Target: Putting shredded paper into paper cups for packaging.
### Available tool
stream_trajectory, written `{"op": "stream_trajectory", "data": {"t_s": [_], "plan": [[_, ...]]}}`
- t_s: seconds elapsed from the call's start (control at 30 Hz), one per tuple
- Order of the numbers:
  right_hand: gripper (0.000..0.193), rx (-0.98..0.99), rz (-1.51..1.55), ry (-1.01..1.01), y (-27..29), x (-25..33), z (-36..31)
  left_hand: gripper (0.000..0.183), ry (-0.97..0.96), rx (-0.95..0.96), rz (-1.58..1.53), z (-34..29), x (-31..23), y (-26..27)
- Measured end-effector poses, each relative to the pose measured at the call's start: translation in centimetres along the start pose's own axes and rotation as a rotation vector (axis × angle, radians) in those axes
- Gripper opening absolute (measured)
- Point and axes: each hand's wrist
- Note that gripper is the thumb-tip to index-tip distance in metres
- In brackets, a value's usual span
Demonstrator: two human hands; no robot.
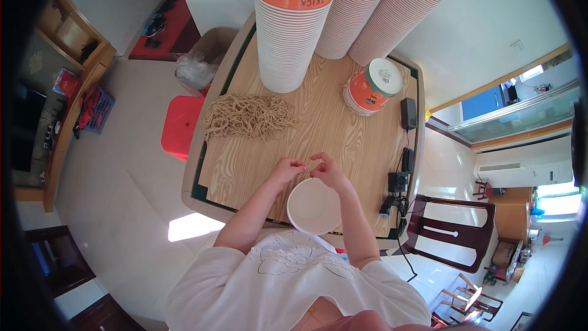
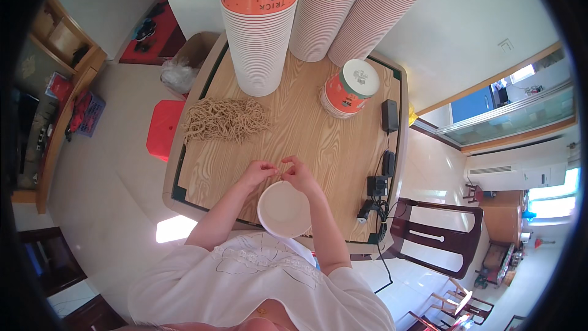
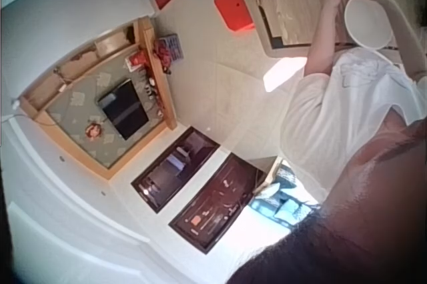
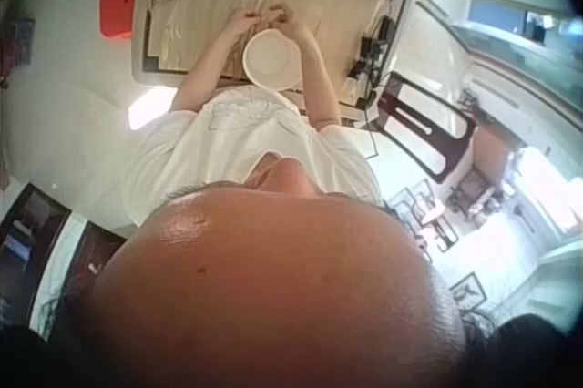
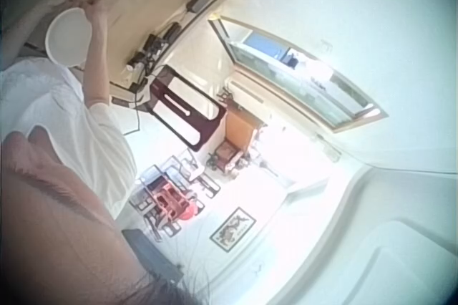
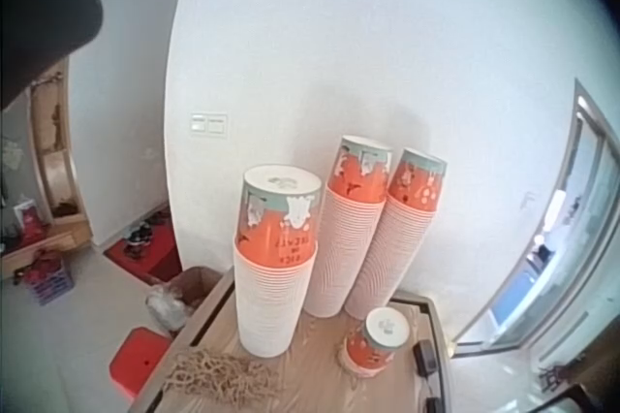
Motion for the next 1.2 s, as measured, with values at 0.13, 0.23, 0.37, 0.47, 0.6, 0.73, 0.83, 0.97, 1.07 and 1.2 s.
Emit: {"op": "stream_trajectory", "data": {"t_s": [0.13,0.23,0.37,0.47,0.6,0.73,0.83,0.97,1.07,1.2], "plan": [[0.041,-0.007,-0.002,0.034,-0.1,-0.3,0.1,0.012,-0.033,-0.015,0.008,0.1,0.9,0.4],[0.04,-0.009,-0.003,0.035,-0.1,-0.3,0.0,0.008,-0.062,-0.031,0.079,-0.1,0.9,0.5],[0.039,-0.008,0.002,0.043,-0.3,-0.1,-0.1,0.004,-0.085,-0.048,0.216,-0.5,1.4,0.8],[0.037,-0.016,-0.008,0.034,-0.3,0.0,-0.1,0.007,-0.04,0.015,0.127,-0.9,0.9,1.0],[0.035,0.001,-0.04,0.024,-0.2,0.0,-0.1,0.021,0.054,0.076,0.138,-2.1,0.7,2.1],[0.036,-0.004,-0.037,0.024,-0.1,-0.3,-0.1,0.026,0.277,0.185,0.208,-4.7,-2.9,2.9],[0.035,0.014,-0.049,0.034,-0.3,-0.2,-0.1,0.028,0.196,0.239,0.207,-3.2,-1.3,3.4],[0.032,0.027,-0.05,0.05,0.0,0.3,-0.4,0.026,0.049,0.236,0.033,-1.6,-0.9,1.3],[0.031,0.025,-0.047,0.033,0.0,0.1,-0.5,0.022,0.107,0.223,-0.021,-1.3,-0.9,1.1],[0.03,0.028,0.017,0.039,0.1,-0.2,-0.6,0.013,0.106,0.228,0.042,-1.5,-1.2,1.2]]}}
Point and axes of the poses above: each hand's wrist, its own z-axis towards the middle knuckle, its own y-axis out of the back of the hand, x = y × z, and after that the axes turned 2 degrees about x, right-handed
